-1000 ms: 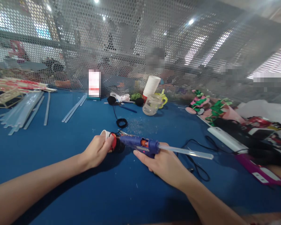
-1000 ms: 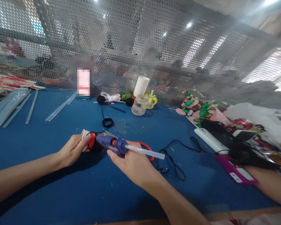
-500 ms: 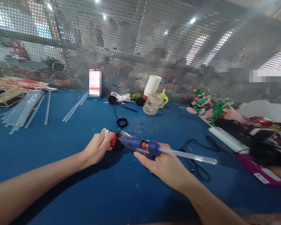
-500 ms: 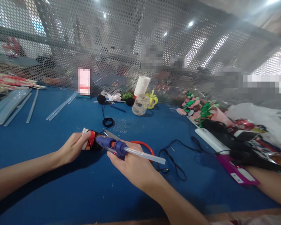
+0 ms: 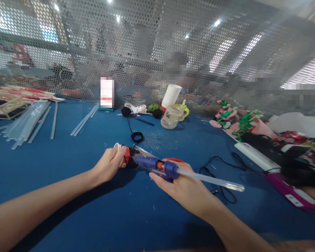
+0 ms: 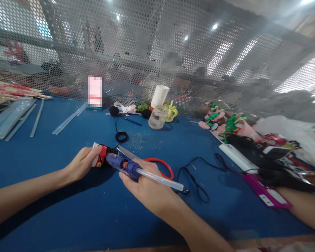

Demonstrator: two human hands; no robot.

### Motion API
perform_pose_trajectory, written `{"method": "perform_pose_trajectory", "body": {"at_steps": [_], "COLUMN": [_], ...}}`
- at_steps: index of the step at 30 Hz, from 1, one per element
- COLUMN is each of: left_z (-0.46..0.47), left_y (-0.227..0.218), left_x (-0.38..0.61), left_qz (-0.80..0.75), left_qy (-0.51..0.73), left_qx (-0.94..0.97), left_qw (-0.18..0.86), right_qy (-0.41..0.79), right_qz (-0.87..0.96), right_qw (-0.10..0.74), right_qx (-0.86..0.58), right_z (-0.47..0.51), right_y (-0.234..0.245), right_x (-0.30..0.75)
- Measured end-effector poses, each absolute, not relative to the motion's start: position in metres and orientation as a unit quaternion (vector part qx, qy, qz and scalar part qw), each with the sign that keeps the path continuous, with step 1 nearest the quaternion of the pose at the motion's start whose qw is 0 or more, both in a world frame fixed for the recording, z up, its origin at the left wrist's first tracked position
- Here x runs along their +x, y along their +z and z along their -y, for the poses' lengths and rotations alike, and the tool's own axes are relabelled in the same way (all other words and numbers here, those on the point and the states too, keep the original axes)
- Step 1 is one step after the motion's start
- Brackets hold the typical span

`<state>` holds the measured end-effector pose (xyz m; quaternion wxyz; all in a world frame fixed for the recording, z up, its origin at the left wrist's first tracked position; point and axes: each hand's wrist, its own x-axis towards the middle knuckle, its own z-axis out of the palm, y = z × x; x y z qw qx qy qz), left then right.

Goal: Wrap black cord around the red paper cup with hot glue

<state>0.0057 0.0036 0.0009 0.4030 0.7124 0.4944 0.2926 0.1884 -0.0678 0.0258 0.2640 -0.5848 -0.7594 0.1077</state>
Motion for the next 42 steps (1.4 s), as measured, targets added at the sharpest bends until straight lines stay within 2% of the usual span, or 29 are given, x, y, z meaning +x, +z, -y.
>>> {"method": "perform_pose_trajectory", "body": {"at_steps": [6,18,26,32,42], "left_z": [-0.005,-0.008,-0.008,-0.006,0.001], "left_y": [-0.001,-0.001,-0.001,-0.002,0.003], "left_x": [0.005,0.007,0.007,0.006,0.006], "left_qz": [-0.487,-0.496,-0.493,-0.487,-0.443], "left_qy": [0.302,0.312,0.32,0.307,0.295], "left_qx": [0.703,0.671,0.665,0.697,0.777], "left_qw": [0.421,0.455,0.461,0.427,0.335], "right_qy": [0.117,0.179,0.172,0.133,0.159], "right_qz": [0.752,0.764,0.763,0.758,0.752], "right_qw": [0.276,0.239,0.233,0.273,0.261], "right_qx": [-0.587,-0.572,-0.578,-0.577,-0.583], "right_z": [0.069,0.069,0.069,0.068,0.064], "right_y": [0.031,0.038,0.04,0.032,0.039], "right_x": [0.185,0.181,0.18,0.186,0.187]}}
